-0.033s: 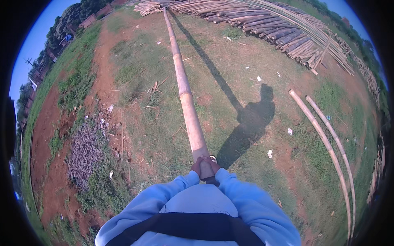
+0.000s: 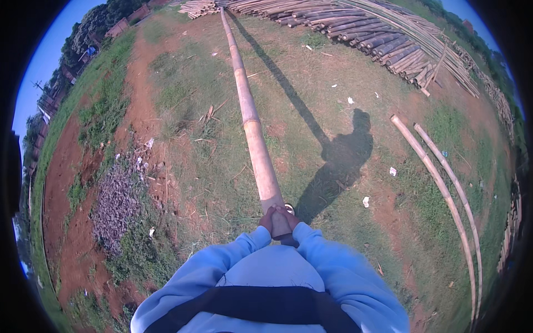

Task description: The person carries a long bamboo pole across a yard and places it on the ground. The person then walks to a large pile of bamboo poles, selects one, and carries it back to the same area, placing it down. The person repeats this process with another pole.

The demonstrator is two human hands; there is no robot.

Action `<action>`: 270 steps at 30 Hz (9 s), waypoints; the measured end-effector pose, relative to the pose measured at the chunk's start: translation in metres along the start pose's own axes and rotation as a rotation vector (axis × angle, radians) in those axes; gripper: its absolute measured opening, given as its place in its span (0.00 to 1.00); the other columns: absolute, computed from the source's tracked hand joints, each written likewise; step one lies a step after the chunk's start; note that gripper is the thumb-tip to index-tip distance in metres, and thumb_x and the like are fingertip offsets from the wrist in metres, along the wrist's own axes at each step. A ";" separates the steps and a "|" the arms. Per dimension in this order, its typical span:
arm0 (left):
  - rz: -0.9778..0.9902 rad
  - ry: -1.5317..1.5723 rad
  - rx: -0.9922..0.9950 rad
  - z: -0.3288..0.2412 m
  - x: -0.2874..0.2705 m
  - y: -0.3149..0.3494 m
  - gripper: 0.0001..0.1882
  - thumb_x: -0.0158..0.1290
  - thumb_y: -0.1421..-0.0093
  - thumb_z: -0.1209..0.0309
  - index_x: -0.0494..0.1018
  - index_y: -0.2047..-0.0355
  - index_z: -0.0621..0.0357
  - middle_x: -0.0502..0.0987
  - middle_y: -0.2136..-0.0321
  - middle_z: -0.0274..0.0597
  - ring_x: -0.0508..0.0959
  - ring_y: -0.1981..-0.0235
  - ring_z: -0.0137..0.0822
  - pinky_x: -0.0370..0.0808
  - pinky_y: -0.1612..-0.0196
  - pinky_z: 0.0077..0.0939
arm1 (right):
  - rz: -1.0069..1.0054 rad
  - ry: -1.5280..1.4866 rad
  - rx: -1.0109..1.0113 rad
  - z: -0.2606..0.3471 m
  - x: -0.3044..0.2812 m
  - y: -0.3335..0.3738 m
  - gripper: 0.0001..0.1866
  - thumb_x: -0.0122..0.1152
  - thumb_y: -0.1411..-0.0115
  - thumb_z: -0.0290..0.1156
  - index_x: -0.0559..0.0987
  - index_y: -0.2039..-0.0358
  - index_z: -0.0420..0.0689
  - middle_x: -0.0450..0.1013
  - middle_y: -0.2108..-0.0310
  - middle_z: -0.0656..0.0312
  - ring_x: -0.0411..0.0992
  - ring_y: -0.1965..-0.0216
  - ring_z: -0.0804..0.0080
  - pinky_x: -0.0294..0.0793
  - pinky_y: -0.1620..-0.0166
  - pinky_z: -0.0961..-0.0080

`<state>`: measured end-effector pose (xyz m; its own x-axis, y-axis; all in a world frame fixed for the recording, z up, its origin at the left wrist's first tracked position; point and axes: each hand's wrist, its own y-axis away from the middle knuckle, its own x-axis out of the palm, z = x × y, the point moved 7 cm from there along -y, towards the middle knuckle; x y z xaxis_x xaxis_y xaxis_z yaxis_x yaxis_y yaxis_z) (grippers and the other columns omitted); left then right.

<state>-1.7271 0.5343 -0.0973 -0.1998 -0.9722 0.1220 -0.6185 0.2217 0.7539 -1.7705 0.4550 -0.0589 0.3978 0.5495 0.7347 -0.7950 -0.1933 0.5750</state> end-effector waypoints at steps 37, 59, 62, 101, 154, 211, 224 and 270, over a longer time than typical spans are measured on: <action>0.429 0.033 -0.078 0.336 0.331 0.360 0.43 0.39 0.51 0.34 0.60 0.47 0.56 0.67 0.54 0.52 0.72 0.56 0.46 0.71 0.54 0.39 | -0.134 0.061 -0.145 -0.051 -0.271 0.500 0.38 0.59 0.54 0.58 0.69 0.52 0.39 0.72 0.61 0.51 0.73 0.64 0.59 0.74 0.59 0.67; -0.051 0.160 -0.158 0.553 0.702 0.379 0.41 0.49 0.52 0.40 0.68 0.57 0.72 0.74 0.65 0.51 0.76 0.67 0.40 0.73 0.60 0.28 | -0.087 0.060 0.243 0.094 -0.617 0.733 0.33 0.57 0.50 0.54 0.69 0.52 0.41 0.72 0.62 0.52 0.74 0.65 0.59 0.75 0.59 0.65; -0.101 0.077 -0.093 0.561 0.738 0.380 0.42 0.50 0.53 0.39 0.68 0.56 0.71 0.74 0.65 0.51 0.76 0.67 0.40 0.73 0.60 0.27 | -0.012 0.097 0.200 0.122 -0.642 0.751 0.33 0.57 0.51 0.55 0.69 0.52 0.42 0.72 0.62 0.53 0.74 0.65 0.58 0.75 0.60 0.63; 0.092 0.280 0.059 0.897 1.054 0.668 0.43 0.52 0.55 0.39 0.65 0.53 0.67 0.73 0.64 0.51 0.76 0.64 0.43 0.72 0.58 0.34 | 0.085 0.247 0.243 0.071 -0.916 1.216 0.38 0.57 0.57 0.64 0.67 0.51 0.53 0.71 0.58 0.54 0.71 0.60 0.50 0.69 0.57 0.45; 0.263 0.222 -0.156 1.628 1.458 1.256 0.44 0.40 0.54 0.32 0.60 0.49 0.57 0.68 0.57 0.51 0.71 0.58 0.51 0.72 0.58 0.46 | 0.068 0.157 0.124 -0.227 -1.432 2.013 0.39 0.54 0.54 0.63 0.64 0.47 0.51 0.69 0.55 0.55 0.70 0.57 0.51 0.69 0.55 0.51; 0.018 0.229 0.059 2.210 1.662 1.613 0.46 0.49 0.56 0.36 0.64 0.50 0.67 0.71 0.61 0.55 0.74 0.63 0.46 0.71 0.59 0.36 | 0.129 0.327 0.225 -0.485 -1.778 2.609 0.38 0.56 0.56 0.63 0.65 0.50 0.53 0.70 0.60 0.55 0.71 0.61 0.52 0.69 0.57 0.48; 0.121 0.305 0.013 2.344 1.725 1.746 0.38 0.48 0.50 0.41 0.64 0.50 0.62 0.71 0.59 0.45 0.73 0.60 0.39 0.70 0.55 0.31 | 0.010 0.343 0.213 -0.538 -1.853 2.774 0.43 0.56 0.58 0.65 0.62 0.47 0.52 0.69 0.57 0.50 0.71 0.60 0.47 0.71 0.59 0.48; 0.180 0.386 0.160 2.681 1.968 2.017 0.38 0.46 0.50 0.39 0.61 0.49 0.57 0.70 0.59 0.49 0.73 0.59 0.47 0.71 0.56 0.42 | -0.034 0.391 0.313 -0.657 -2.139 3.167 0.40 0.52 0.55 0.66 0.65 0.49 0.50 0.71 0.60 0.49 0.74 0.67 0.52 0.75 0.64 0.54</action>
<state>-5.4050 -0.7301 -0.0673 -0.0356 -0.8673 0.4965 -0.7158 0.3688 0.5929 -5.4400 -0.7985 -0.0459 0.1720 0.8112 0.5588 -0.5852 -0.3722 0.7204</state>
